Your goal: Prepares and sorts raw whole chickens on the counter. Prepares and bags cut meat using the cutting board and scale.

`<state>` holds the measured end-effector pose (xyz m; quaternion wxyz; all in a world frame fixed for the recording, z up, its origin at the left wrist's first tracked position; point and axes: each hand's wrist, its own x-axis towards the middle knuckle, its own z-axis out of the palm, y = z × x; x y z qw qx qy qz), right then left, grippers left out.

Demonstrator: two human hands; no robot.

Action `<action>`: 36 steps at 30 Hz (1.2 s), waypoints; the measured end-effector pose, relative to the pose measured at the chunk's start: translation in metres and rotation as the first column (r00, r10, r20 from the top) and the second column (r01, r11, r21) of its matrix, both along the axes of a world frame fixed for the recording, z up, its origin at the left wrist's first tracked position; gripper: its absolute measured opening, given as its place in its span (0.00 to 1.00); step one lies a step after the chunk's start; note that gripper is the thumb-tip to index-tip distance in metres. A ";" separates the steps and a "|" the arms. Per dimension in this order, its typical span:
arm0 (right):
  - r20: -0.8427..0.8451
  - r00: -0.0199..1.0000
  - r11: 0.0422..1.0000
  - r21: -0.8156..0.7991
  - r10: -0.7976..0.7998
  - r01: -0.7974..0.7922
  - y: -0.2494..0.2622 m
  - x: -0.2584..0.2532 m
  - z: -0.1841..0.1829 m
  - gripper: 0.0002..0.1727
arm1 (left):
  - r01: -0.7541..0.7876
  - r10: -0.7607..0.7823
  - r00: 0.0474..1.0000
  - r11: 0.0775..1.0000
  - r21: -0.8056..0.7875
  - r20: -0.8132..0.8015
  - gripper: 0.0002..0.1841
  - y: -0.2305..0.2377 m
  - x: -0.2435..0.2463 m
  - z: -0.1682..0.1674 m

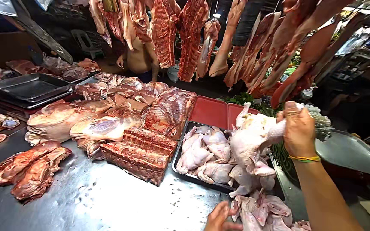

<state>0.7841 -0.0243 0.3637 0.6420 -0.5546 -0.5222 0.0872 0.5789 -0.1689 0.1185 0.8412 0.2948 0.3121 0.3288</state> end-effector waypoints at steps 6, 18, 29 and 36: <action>-0.339 0.921 0.979 -0.008 0.191 -0.206 -0.108 -0.043 -0.077 0.25 | -0.248 0.380 0.839 0.904 -0.349 0.390 0.33 -0.008 0.001 0.034; -0.441 0.873 0.667 -0.589 0.209 -0.457 -0.285 -0.092 -0.323 0.11 | -0.052 0.143 0.694 0.987 0.150 -0.706 0.35 0.037 -0.121 -0.092; 0.129 0.849 0.531 -0.824 0.513 -0.196 -0.210 -0.061 -0.297 0.23 | 0.108 0.446 0.367 0.851 0.514 -0.816 0.25 -0.070 -0.113 -0.046; 0.522 0.674 0.679 -0.733 0.523 0.041 -0.218 -0.089 -0.335 0.31 | -0.095 0.589 0.372 0.793 0.602 -0.717 0.24 -0.112 -0.108 -0.060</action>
